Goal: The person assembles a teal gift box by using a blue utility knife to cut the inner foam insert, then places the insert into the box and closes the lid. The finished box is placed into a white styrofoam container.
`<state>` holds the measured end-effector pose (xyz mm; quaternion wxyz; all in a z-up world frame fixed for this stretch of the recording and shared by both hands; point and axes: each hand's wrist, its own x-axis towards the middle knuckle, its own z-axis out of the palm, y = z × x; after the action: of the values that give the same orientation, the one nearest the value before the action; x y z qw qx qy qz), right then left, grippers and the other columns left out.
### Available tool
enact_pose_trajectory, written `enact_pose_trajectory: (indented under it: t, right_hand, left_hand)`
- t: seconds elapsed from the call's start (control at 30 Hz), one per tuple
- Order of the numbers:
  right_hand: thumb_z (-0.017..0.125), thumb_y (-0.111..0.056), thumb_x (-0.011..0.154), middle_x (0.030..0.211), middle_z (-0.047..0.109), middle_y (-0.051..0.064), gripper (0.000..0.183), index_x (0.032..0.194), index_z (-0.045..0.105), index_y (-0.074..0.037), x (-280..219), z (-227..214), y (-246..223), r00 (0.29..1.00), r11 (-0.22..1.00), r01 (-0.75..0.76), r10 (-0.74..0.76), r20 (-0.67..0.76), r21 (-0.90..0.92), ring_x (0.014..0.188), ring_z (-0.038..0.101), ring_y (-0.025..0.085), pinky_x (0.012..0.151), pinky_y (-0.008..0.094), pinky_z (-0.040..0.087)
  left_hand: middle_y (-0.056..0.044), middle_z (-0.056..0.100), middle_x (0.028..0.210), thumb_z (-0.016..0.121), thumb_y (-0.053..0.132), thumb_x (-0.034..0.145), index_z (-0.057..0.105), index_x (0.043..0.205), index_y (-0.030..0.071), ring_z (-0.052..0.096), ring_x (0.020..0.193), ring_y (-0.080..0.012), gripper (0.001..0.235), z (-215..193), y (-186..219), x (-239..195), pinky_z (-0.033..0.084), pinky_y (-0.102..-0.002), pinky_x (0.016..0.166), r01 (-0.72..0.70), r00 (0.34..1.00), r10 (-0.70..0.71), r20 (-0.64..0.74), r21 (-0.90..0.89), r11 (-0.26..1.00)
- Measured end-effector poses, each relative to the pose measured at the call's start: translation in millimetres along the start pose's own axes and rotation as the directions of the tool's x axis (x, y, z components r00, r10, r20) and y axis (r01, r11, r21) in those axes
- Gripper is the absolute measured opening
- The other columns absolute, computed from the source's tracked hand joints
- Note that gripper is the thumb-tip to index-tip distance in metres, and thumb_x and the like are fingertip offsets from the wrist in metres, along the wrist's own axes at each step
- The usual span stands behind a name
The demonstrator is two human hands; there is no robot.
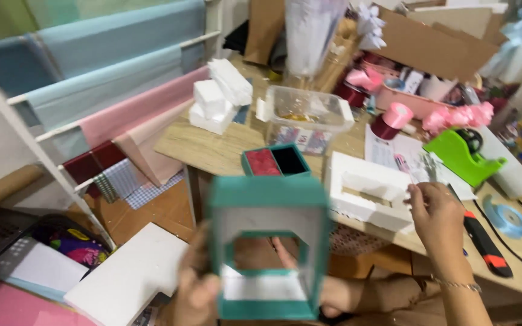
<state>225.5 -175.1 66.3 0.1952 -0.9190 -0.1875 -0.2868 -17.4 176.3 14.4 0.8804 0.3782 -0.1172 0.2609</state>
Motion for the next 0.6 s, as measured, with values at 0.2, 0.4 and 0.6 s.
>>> enact_pose_trajectory:
  t: [0.2,0.4,0.6]
  right_hand:
    - [0.066,-0.032,0.103,0.063,0.074,0.013,0.04,0.081,0.077,0.0,1.0,-33.1,-85.6,0.915,0.898,-0.385,0.342,0.212,0.214,0.065,0.07,0.014,0.069,0.027,0.053]
    - [0.048,-0.02,0.103,0.11,0.072,0.01,0.035,0.096,0.074,0.002,0.3,-73.6,-156.4,0.914,0.717,-0.39,0.224,0.337,0.579,0.101,0.066,0.019,0.089,0.031,0.056]
    - [0.049,-0.09,0.086,0.153,0.053,0.019,0.101,0.14,0.054,-0.005,-1.0,-112.4,-163.9,0.526,0.39,-0.558,-0.516,0.675,0.733,0.138,0.057,0.034,0.108,0.051,0.045]
  left_hand:
    - [-0.021,0.061,0.139,0.081,0.051,0.084,0.039,0.149,-0.001,0.071,0.113,-0.0365,0.092,60.7,36.7,12.1,0.056,-0.047,0.1,0.12,0.989,-0.124,0.075,0.057,0.991]
    - [-0.021,0.07,0.128,0.083,0.055,0.076,0.045,0.146,0.002,0.073,0.111,-0.0341,0.096,61.9,36.1,13.9,0.057,-0.047,0.099,0.192,0.981,-0.191,-0.015,0.109,0.975]
    - [-0.01,0.061,0.136,0.068,0.02,0.068,0.051,0.142,0.015,0.061,0.123,-0.0257,0.076,69.6,32.8,29.7,0.044,-0.037,0.102,-0.061,0.85,-0.385,0.359,0.794,0.605]
